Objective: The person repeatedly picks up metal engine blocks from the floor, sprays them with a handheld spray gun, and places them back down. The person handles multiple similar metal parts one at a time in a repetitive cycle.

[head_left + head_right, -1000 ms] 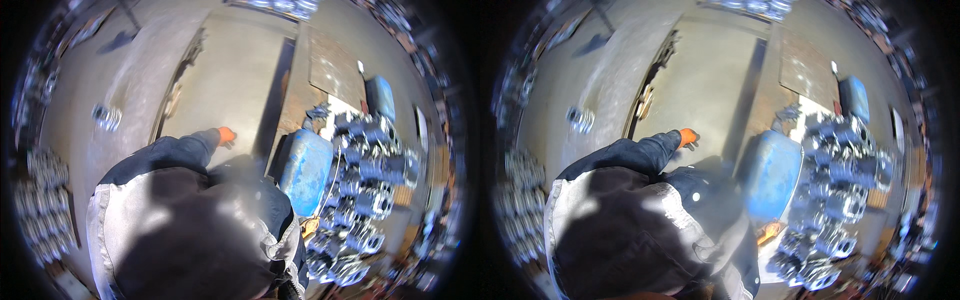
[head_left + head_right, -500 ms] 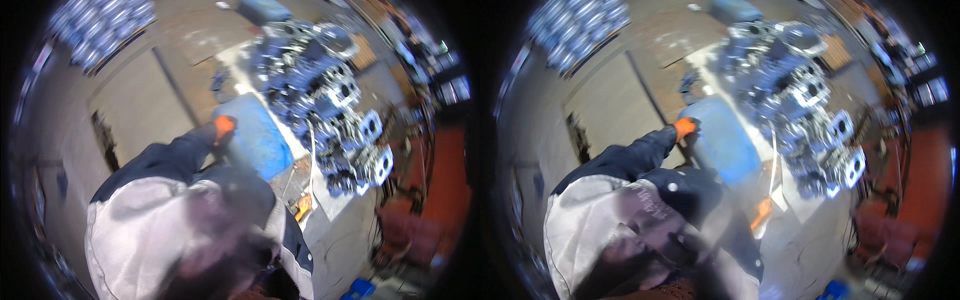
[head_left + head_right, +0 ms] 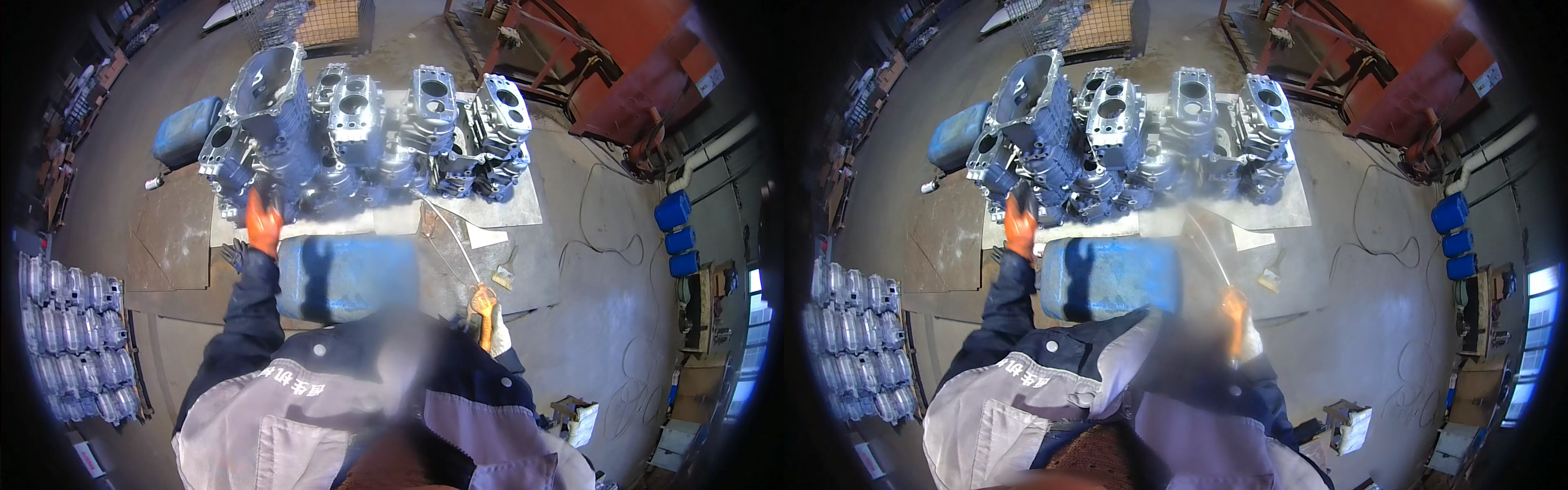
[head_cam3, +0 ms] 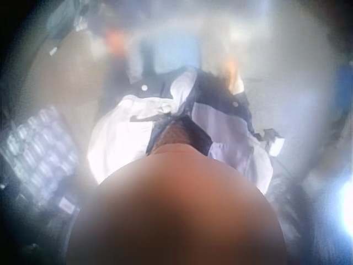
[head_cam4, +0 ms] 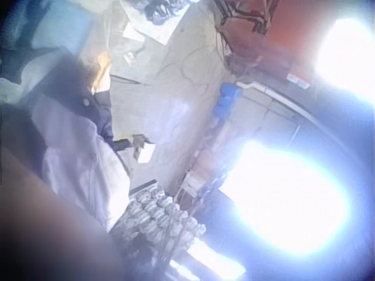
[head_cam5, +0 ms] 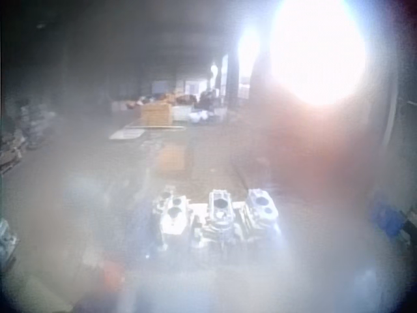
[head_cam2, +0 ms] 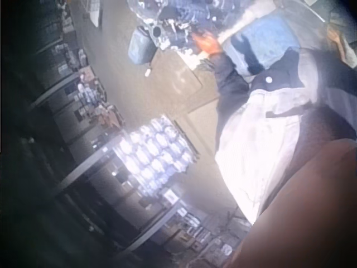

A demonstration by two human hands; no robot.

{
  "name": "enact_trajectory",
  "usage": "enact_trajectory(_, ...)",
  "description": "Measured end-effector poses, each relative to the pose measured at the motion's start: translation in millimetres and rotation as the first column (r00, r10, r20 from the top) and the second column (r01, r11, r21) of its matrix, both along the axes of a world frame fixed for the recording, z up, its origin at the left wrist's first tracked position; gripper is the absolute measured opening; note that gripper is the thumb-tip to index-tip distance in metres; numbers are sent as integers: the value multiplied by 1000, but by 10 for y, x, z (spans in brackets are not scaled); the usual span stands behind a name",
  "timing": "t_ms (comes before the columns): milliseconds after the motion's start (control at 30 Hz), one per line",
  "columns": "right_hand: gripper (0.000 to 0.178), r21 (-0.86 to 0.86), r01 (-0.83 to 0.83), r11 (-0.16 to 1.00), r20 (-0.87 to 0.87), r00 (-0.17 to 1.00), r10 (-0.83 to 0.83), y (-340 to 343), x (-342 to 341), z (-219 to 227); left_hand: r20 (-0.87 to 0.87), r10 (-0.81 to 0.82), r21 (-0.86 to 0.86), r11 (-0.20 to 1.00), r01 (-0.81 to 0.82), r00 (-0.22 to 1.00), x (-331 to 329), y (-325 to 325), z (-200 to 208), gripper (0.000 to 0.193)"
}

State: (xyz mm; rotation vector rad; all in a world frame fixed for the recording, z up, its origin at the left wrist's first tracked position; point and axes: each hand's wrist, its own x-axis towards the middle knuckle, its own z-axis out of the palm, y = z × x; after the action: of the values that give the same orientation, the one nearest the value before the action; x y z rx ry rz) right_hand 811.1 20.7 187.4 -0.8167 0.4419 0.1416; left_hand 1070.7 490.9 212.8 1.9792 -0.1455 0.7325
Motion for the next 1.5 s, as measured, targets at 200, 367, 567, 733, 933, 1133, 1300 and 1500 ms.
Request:
enact_trajectory(200, 72, 472, 3, 882, -101, 994, 51, 35, -272, 291, 308, 206, 501, 795, -342, 929, 1212, 32, 1296, 53)
enact_trajectory(367, 76, 114, 304, 946, -143, 947, -287, 200, -578, 283, -274, 119, 891, 405, 205, 954, 1805, 360, 1520, 43)
enact_trajectory(567, 73, 163, 265, 950, -33, 964, -263, 252, -600, 123, -65, 89, 939, 342, 31, 994, 1603, 373, 1334, 20)
enact_trajectory(733, 57, 281, 275, 919, -48, 961, -273, 368, -314, 132, 72, 68, 877, 471, -95, 995, 1045, 232, 1203, 17)
enact_trajectory(933, 60, 275, -6, 961, -29, 999, 15, 460, -5, 302, -22, 64, 435, 899, -48, 998, 432, 524, 1294, 18)
enact_trajectory(1133, 60, 206, 1, 979, -115, 993, 23, 527, 196, 193, -173, -59, -154, 988, 32, 983, -355, 961, 1361, 46)
enact_trajectory(1300, 63, 247, 4, 969, -130, 991, 29, 478, 182, 153, -284, -118, 118, 981, 157, 952, -522, 839, 786, 47)
enact_trajectory(1500, 47, 371, 5, 929, -90, 995, 31, 202, -176, 86, -503, -85, 151, 971, 184, 860, -622, 37, 165, 30)
